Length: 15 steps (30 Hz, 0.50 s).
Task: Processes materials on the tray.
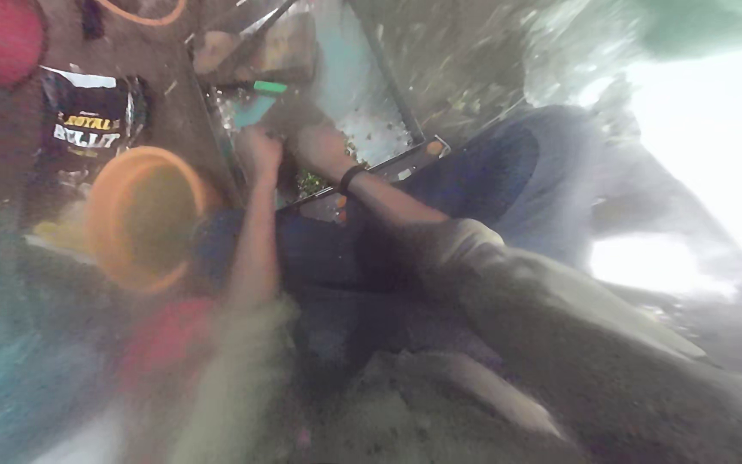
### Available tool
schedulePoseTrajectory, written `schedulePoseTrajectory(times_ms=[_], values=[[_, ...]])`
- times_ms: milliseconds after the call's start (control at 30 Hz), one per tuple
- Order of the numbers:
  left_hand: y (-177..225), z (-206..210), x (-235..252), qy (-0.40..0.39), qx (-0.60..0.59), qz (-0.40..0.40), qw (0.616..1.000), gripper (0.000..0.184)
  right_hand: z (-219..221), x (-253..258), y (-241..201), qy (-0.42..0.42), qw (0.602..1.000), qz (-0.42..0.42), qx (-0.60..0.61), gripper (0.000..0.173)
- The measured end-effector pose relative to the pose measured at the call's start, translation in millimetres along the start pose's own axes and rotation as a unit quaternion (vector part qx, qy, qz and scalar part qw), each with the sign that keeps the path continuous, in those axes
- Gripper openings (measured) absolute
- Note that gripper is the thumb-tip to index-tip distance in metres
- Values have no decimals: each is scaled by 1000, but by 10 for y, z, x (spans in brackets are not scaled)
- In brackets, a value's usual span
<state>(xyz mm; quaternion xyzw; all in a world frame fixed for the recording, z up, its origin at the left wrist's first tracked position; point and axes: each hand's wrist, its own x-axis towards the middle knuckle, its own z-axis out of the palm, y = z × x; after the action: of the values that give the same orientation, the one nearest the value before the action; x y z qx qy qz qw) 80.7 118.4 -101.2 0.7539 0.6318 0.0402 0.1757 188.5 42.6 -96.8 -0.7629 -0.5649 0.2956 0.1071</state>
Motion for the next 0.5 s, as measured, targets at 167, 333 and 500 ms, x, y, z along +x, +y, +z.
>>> schedulePoseTrajectory(times_ms=[167,333,500], values=[[93,-11,-44,5,46,1,999,25,39,93,-71,-2,1000,-18,5,30],[142,-12,-49,4,67,-18,998,24,124,171,-105,-5,1000,-19,6,25],[169,-26,-46,-2,53,-24,998,24,174,162,-122,10,1000,-14,-6,23]])
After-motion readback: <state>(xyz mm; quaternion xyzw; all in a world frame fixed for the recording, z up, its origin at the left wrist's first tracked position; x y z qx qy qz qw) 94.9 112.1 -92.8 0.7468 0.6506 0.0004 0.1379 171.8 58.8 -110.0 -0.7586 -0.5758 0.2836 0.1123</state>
